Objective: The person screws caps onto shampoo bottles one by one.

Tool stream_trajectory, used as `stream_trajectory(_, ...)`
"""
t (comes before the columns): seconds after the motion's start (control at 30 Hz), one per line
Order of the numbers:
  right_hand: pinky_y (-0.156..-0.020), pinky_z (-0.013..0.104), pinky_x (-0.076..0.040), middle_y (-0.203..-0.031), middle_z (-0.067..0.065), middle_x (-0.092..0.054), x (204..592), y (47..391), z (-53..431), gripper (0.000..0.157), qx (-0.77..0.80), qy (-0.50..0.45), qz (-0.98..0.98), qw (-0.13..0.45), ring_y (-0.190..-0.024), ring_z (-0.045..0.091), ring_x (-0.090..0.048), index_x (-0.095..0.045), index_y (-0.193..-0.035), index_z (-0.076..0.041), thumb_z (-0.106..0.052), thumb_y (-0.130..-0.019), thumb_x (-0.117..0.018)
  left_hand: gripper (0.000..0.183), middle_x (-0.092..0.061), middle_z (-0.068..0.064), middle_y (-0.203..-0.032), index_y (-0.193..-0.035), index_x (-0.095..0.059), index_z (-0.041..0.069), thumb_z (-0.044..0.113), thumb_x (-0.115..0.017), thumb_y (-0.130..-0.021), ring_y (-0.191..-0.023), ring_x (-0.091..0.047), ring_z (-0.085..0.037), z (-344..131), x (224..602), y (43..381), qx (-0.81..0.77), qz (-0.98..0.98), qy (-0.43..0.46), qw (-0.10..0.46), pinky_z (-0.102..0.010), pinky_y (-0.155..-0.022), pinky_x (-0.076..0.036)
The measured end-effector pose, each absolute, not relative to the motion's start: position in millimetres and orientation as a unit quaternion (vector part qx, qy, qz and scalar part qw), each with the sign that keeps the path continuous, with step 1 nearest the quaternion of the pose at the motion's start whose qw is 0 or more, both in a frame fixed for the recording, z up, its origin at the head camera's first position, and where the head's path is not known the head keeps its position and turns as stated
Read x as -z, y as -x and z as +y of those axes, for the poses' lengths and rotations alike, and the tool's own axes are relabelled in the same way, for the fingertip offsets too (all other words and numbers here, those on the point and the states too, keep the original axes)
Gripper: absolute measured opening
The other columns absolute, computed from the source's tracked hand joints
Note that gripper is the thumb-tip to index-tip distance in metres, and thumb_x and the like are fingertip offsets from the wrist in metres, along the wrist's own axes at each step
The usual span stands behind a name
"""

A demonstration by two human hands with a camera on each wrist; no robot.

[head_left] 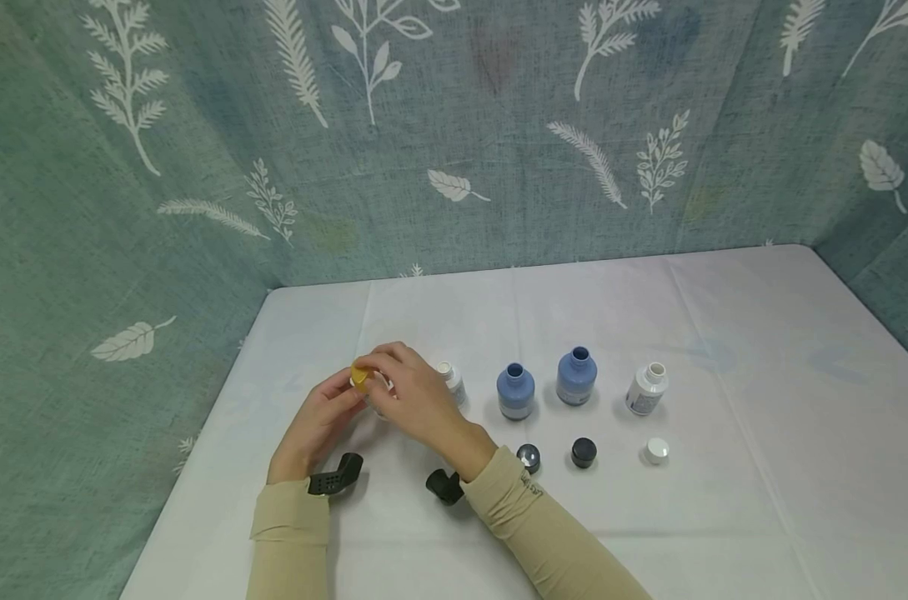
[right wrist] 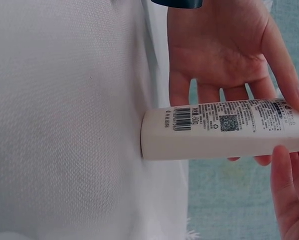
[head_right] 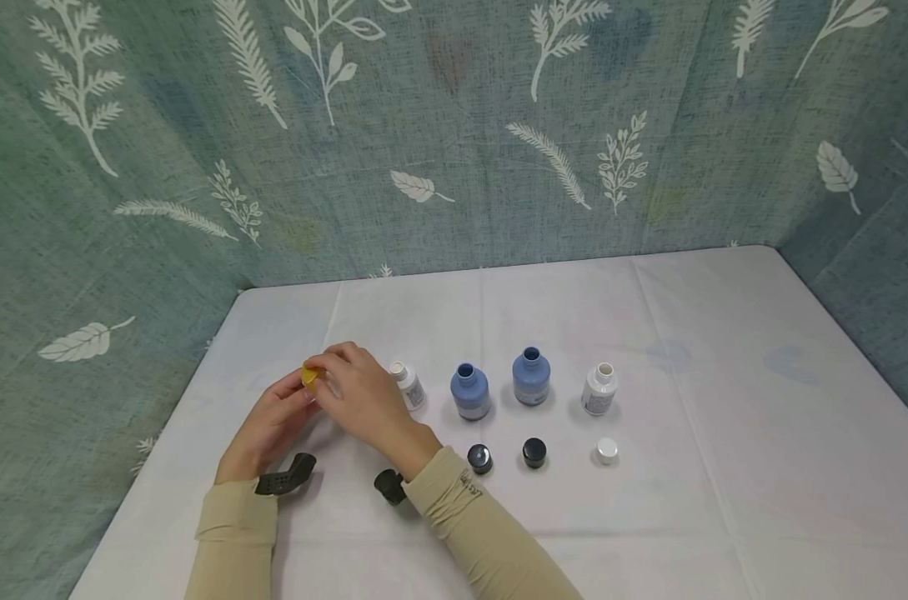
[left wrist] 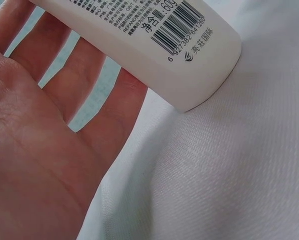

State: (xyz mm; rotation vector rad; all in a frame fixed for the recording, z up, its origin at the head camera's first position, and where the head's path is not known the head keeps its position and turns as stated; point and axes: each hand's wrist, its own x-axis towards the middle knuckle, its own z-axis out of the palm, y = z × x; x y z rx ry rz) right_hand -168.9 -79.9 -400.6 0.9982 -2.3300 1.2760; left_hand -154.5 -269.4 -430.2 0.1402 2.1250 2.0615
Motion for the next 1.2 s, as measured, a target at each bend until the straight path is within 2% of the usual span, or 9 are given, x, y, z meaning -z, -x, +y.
stream_trajectory(0.13,-0.079,0.015,-0.038,-0.114,-0.009,-0.051,401.3,169.3,-80.5,0.025,-0.433,-0.353,-0.815,0.154,-0.104,0.004,-0.045,-0.06,-0.11,-0.021,-0.027,-0.087,-0.055,0.037,-0.051,-0.004,-0.122,-0.123,-0.049,0.001,0.017,-0.054,-0.09,-0.118,-0.039,-0.017,-269.2,430.1,154.6,-0.69,0.717,-0.049,0.088,-0.026,-0.092,-0.037)
stream_trajectory(0.33,-0.086,0.017,-0.037,-0.117,-0.009,-0.052,401.3,169.3,-80.2,0.028,-0.425,-0.361,-0.816,0.153,-0.108,0.006,-0.044,-0.057,-0.113,-0.02,-0.03,-0.087,-0.056,0.039,-0.05,-0.002,-0.123,-0.124,-0.049,0.004,0.019,-0.055,-0.089,-0.119,-0.038,-0.017,-268.5,428.9,154.1,-0.688,0.718,-0.049,0.087,-0.025,-0.092,-0.038)
stream_trajectory(0.6,-0.085,0.016,-0.036,-0.113,-0.009,-0.052,400.6,168.2,-81.1,0.031,-0.415,-0.354,-0.824,0.156,-0.104,0.006,-0.045,-0.057,-0.114,-0.021,-0.033,-0.085,-0.059,0.037,-0.051,-0.003,-0.121,-0.122,-0.05,0.001,0.016,-0.056,-0.088,-0.116,-0.041,-0.017,-269.0,430.7,153.9,-0.7,0.708,-0.046,0.085,-0.025,-0.092,-0.038)
stream_trajectory(1.03,-0.084,0.017,-0.038,-0.111,-0.007,-0.049,399.6,167.2,-81.3,0.034,-0.409,-0.337,-0.836,0.142,-0.102,0.006,-0.045,-0.056,-0.116,-0.022,-0.033,-0.084,-0.06,0.039,-0.049,-0.003,-0.125,-0.123,-0.05,0.002,0.017,-0.056,-0.088,-0.12,-0.038,-0.017,-268.4,430.3,154.2,-0.695,0.712,-0.044,0.087,-0.024,-0.092,-0.038)
stream_trajectory(1.2,-0.077,0.014,-0.037,-0.108,-0.007,-0.049,399.2,167.0,-81.2,0.032,-0.415,-0.334,-0.834,0.144,-0.096,0.005,-0.046,-0.057,-0.115,-0.021,-0.029,-0.084,-0.06,0.041,-0.048,-0.004,-0.126,-0.124,-0.049,0.002,0.02,-0.057,-0.087,-0.12,-0.039,-0.018,-268.0,429.6,153.8,-0.69,0.718,-0.043,0.087,-0.025,-0.092,-0.037)
